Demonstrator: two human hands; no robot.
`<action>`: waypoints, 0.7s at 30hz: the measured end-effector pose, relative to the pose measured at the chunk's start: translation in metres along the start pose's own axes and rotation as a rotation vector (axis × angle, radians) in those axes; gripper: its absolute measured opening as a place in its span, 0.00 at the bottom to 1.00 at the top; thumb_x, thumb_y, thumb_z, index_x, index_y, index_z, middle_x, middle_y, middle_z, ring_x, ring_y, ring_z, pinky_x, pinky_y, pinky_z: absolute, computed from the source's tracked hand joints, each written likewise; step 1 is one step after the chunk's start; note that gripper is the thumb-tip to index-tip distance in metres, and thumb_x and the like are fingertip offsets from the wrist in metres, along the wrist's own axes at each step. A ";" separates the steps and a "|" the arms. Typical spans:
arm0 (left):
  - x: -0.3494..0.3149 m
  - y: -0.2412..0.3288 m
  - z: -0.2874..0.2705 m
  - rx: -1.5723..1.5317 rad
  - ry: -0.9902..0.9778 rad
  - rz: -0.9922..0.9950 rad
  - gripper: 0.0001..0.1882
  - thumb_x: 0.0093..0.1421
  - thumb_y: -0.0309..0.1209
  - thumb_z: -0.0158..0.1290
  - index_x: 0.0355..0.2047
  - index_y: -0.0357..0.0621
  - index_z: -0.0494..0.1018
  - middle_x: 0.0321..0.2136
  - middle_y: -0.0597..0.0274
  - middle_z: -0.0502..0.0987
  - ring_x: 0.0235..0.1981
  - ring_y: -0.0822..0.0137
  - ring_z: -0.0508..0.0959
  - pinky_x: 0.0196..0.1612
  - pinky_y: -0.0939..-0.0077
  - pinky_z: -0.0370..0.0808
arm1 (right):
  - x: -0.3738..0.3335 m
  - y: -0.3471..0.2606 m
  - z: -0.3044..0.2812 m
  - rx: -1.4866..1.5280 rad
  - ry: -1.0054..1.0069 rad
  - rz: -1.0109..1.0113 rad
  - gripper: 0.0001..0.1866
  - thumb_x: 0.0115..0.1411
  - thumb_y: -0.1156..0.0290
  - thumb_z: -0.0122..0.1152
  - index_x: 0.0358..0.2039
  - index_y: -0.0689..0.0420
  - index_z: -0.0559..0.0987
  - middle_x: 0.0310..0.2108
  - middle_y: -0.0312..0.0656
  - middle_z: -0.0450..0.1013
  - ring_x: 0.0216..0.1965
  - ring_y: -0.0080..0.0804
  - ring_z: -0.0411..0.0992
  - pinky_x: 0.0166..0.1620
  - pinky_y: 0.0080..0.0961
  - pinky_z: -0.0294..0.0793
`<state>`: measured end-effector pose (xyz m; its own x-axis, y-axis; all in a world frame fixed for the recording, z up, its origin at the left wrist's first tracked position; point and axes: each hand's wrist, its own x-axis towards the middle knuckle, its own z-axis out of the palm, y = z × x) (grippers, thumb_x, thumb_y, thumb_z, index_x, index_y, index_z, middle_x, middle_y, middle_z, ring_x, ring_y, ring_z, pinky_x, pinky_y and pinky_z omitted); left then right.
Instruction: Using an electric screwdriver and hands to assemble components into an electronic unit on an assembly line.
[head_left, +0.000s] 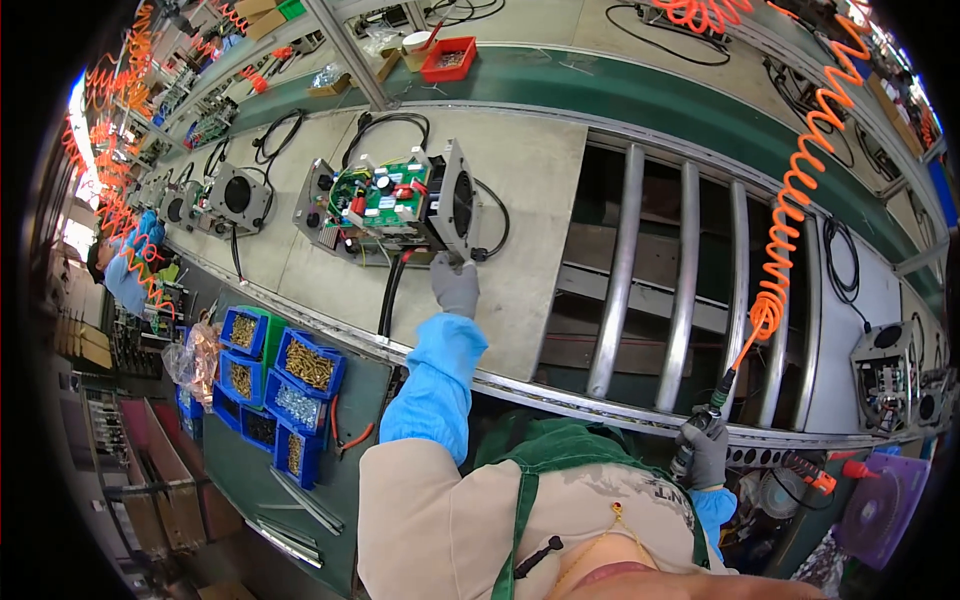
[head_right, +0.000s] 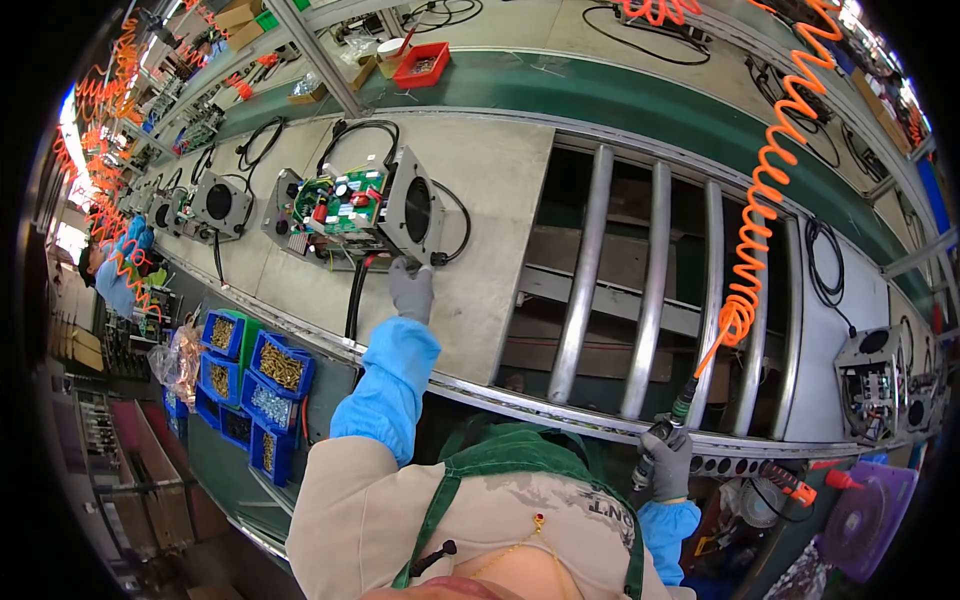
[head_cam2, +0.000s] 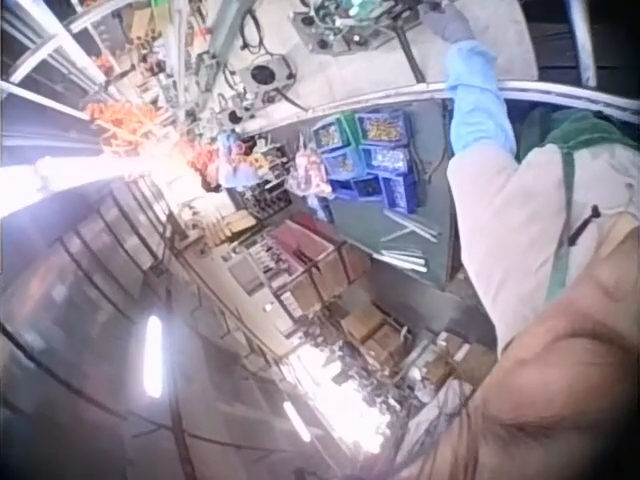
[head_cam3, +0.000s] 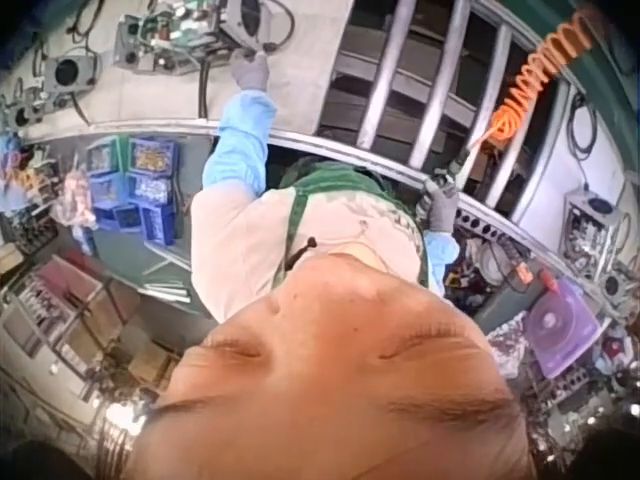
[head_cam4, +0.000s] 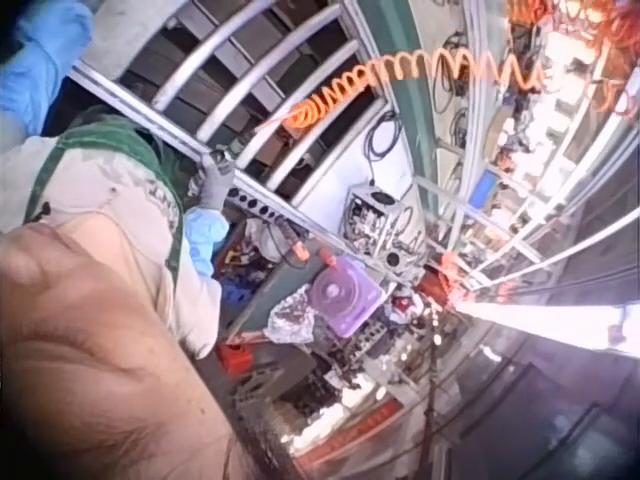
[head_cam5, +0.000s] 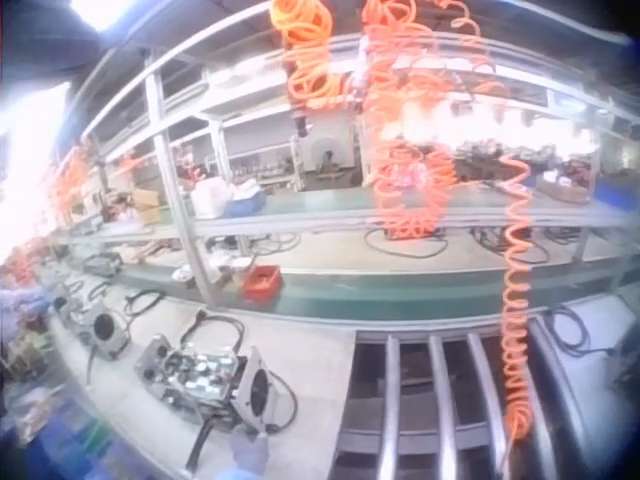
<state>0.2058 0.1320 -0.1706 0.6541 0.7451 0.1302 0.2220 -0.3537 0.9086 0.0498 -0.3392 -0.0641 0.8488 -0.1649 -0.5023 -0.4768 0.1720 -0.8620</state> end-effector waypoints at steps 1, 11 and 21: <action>-0.006 0.008 0.002 -0.049 0.010 0.007 0.16 0.47 0.29 0.56 0.37 0.35 0.70 0.35 0.52 0.72 0.36 0.58 0.74 0.42 0.70 0.71 | -0.004 0.000 0.006 0.006 -0.005 0.007 0.16 0.46 0.79 0.60 0.39 0.60 0.72 0.21 0.34 0.69 0.20 0.23 0.67 0.25 0.19 0.68; -0.085 0.059 0.044 0.185 -0.399 0.200 0.20 0.48 0.33 0.55 0.41 0.40 0.69 0.38 0.48 0.71 0.37 0.51 0.74 0.41 0.63 0.72 | -0.006 0.006 0.025 -0.002 -0.014 0.102 0.15 0.51 0.78 0.56 0.41 0.54 0.69 0.18 0.35 0.65 0.09 0.21 0.57 0.12 0.19 0.57; -0.177 0.124 0.091 -0.149 -1.008 0.047 0.40 0.47 0.42 0.59 0.57 0.35 0.59 0.49 0.43 0.68 0.47 0.55 0.72 0.48 0.65 0.70 | -0.015 -0.030 0.023 0.142 -0.058 -0.106 0.24 0.47 0.79 0.59 0.47 0.58 0.65 0.23 0.38 0.66 0.15 0.22 0.63 0.17 0.22 0.67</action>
<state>0.1835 -0.0953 -0.1173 0.9795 -0.1151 -0.1653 0.1332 -0.2455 0.9602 0.0571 -0.3193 -0.0289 0.9061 -0.1339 -0.4013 -0.3508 0.2925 -0.8896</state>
